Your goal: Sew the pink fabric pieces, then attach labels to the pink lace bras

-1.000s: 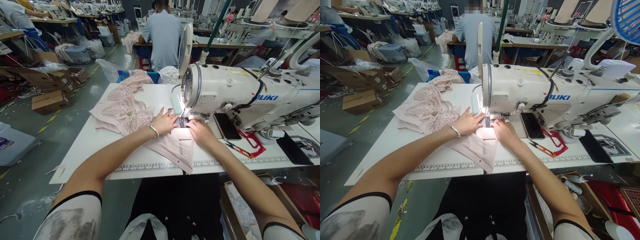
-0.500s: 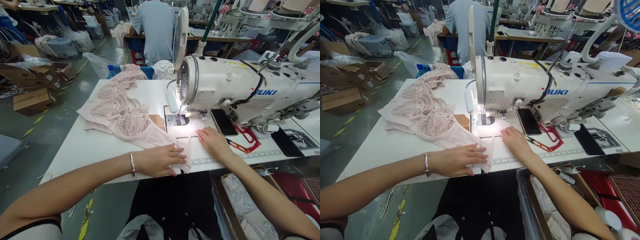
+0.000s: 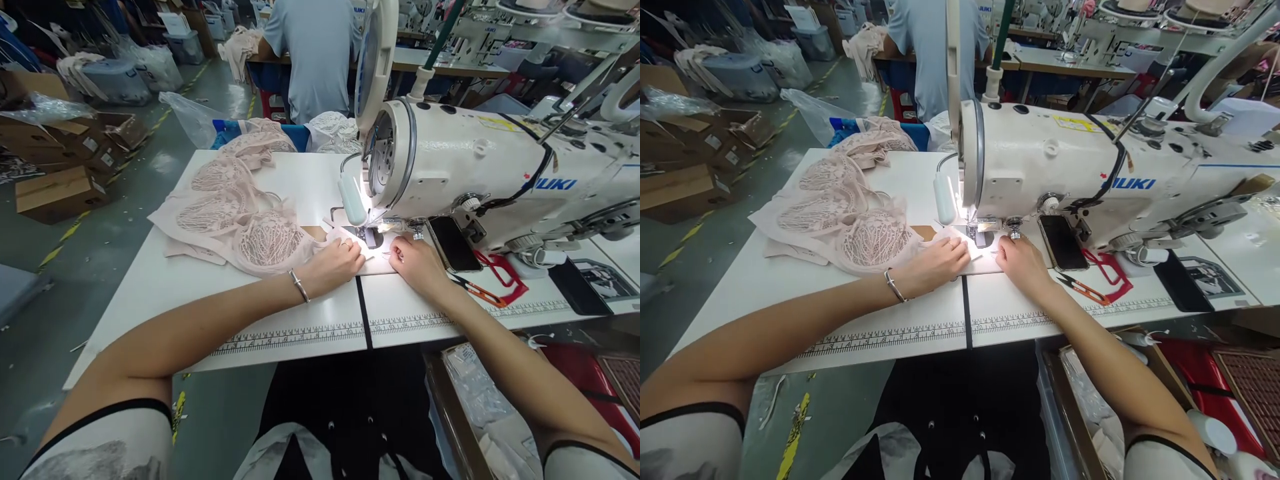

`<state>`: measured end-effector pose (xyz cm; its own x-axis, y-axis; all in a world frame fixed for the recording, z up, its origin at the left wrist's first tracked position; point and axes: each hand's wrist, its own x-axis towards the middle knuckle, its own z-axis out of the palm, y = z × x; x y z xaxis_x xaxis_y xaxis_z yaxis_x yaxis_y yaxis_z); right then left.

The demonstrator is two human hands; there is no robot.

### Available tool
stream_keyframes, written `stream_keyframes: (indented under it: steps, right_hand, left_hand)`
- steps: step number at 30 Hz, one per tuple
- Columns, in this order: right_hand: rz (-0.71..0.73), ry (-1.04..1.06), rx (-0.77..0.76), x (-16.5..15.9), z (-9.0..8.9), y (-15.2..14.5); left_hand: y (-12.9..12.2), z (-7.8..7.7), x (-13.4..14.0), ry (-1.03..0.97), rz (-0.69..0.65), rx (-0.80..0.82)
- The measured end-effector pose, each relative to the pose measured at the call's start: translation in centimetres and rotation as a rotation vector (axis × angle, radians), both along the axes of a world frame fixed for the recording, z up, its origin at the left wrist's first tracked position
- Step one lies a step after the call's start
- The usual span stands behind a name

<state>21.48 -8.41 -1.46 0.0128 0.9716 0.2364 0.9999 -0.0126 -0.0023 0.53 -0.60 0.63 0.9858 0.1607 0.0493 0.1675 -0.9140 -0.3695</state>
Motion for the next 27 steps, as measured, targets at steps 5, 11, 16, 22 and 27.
stream_keyframes:
  steps: [5,11,16,22,27]
  right_hand:
    - [0.030,0.006,-0.145,-1.2,0.8,1.2]
    - [-0.004,0.381,-0.111,-2.2,0.1,2.6]
    - [-0.077,0.633,-0.038,-2.4,-0.1,2.2]
    - [-0.126,0.694,-0.081,-2.2,0.2,2.1]
    - [-0.134,0.658,-0.072,-2.2,0.1,2.2]
  left_hand:
    - [-0.8,-0.5,0.5,-0.062,0.085,-0.095]
    - [0.0,-1.0,-0.1,-0.150,0.085,-0.227]
    - [0.9,-1.8,-0.5,-0.301,0.221,-0.474]
    - [-1.1,-2.7,-0.4,-0.383,0.133,-0.577]
    - [-2.3,-2.5,-0.3,-0.190,0.103,-0.313]
